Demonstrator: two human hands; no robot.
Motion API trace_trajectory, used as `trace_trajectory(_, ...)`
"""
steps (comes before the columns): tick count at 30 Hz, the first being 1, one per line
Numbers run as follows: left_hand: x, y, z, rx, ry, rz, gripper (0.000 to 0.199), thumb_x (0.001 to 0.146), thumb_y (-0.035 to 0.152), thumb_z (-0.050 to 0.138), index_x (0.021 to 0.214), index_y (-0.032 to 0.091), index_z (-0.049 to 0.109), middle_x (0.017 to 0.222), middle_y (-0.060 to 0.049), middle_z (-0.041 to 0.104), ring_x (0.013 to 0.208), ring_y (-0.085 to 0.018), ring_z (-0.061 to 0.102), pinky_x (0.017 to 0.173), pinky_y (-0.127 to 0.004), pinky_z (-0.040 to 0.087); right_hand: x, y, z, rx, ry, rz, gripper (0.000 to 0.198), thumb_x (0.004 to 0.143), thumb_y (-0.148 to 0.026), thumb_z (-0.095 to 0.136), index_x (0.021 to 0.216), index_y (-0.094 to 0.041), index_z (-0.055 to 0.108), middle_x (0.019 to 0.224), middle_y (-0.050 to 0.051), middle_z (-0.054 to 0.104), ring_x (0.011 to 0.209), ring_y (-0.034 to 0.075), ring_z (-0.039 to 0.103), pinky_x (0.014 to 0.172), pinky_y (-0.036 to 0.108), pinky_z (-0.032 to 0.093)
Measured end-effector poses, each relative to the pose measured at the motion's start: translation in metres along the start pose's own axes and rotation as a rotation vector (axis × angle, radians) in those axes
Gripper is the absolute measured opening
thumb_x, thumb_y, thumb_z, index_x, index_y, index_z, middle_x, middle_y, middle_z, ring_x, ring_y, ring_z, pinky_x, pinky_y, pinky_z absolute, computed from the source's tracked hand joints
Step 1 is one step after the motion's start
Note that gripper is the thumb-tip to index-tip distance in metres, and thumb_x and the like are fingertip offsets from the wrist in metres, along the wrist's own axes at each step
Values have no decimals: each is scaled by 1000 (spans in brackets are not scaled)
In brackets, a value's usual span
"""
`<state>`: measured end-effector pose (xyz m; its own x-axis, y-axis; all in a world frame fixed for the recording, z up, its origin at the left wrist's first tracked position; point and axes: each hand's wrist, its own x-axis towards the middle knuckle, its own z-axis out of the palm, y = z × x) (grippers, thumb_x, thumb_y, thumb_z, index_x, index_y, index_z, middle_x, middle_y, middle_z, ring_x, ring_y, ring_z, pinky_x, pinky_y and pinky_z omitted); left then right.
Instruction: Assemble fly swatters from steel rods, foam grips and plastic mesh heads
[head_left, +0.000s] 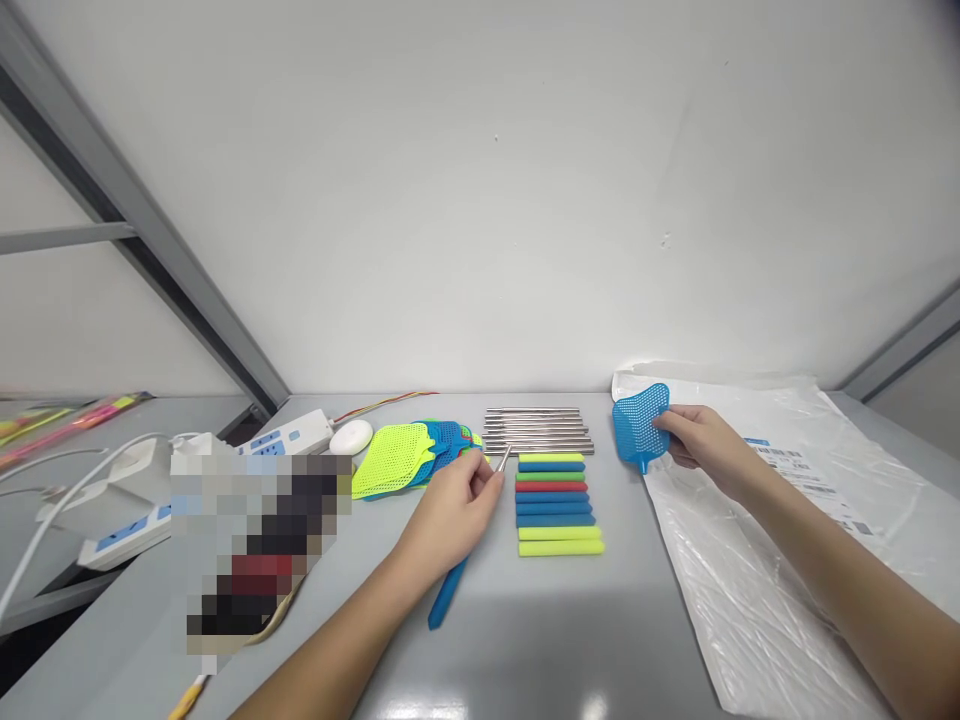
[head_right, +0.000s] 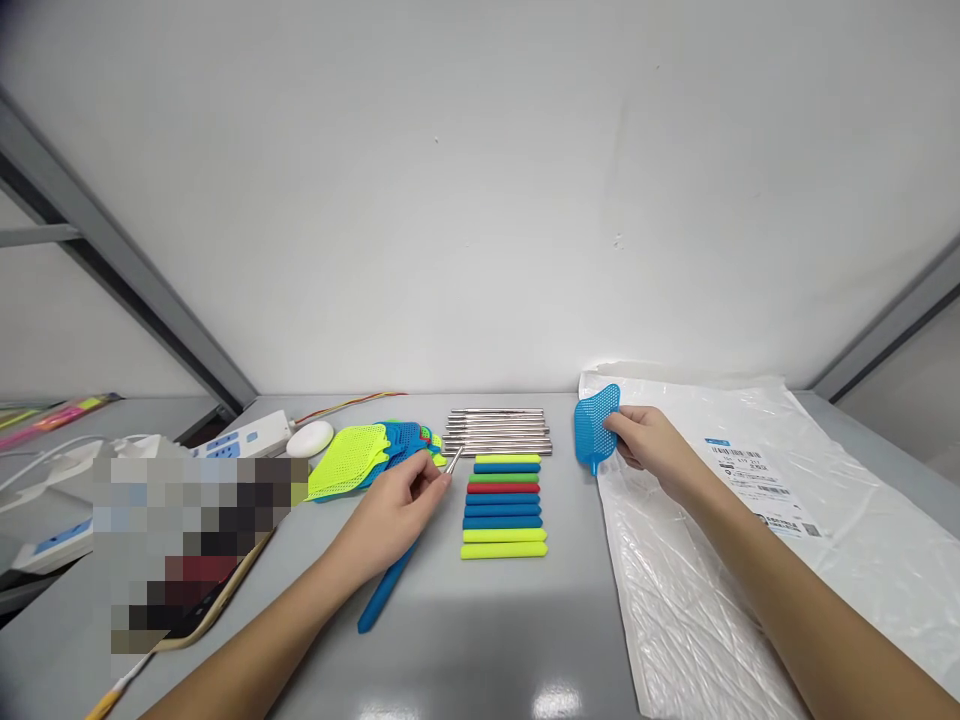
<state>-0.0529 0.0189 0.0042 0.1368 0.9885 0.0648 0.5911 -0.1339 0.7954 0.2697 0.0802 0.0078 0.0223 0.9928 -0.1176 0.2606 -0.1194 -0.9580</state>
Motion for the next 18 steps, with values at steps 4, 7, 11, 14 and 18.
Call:
trace_trajectory(4,-3,-4,-2,321,-76,5,22,86,33,47,68,21,46,65,0,57,62,-17,51,54,-27,26,0,1,1,-60,-36,33,30,75,-31,56,55,-22,35,44,-8,29,41,6,22,42,25,13)
trace_trajectory(7,-3,-7,-2,411,-104,3,20,86,33,47,70,22,48,67,-1,58,63,-18,53,53,-27,24,-1,0,2,-69,-55,34,30,75,-33,56,56,-22,37,45,-8,29,42,6,22,42,24,13)
trace_trajectory(11,-3,-8,-1,445,-96,22,23,88,40,45,74,22,50,71,-2,60,66,-19,55,54,-27,25,-4,-5,3,-94,-60,44,30,76,-33,55,56,-22,36,45,-8,29,42,7,23,43,24,14)
trace_trajectory(14,-4,-7,-2,424,-91,52,28,91,43,41,78,21,52,76,-4,61,70,-20,57,56,-28,28,-5,-7,-1,-127,-95,60,30,77,-33,56,57,-21,37,46,-8,28,43,7,21,44,24,14)
trace_trajectory(18,-6,-6,-5,408,-108,71,30,91,44,41,77,21,53,75,-4,62,69,-20,57,55,-28,28,-3,-5,-14,-216,-287,104,34,77,-38,60,57,-21,38,48,-7,31,45,7,21,44,25,15)
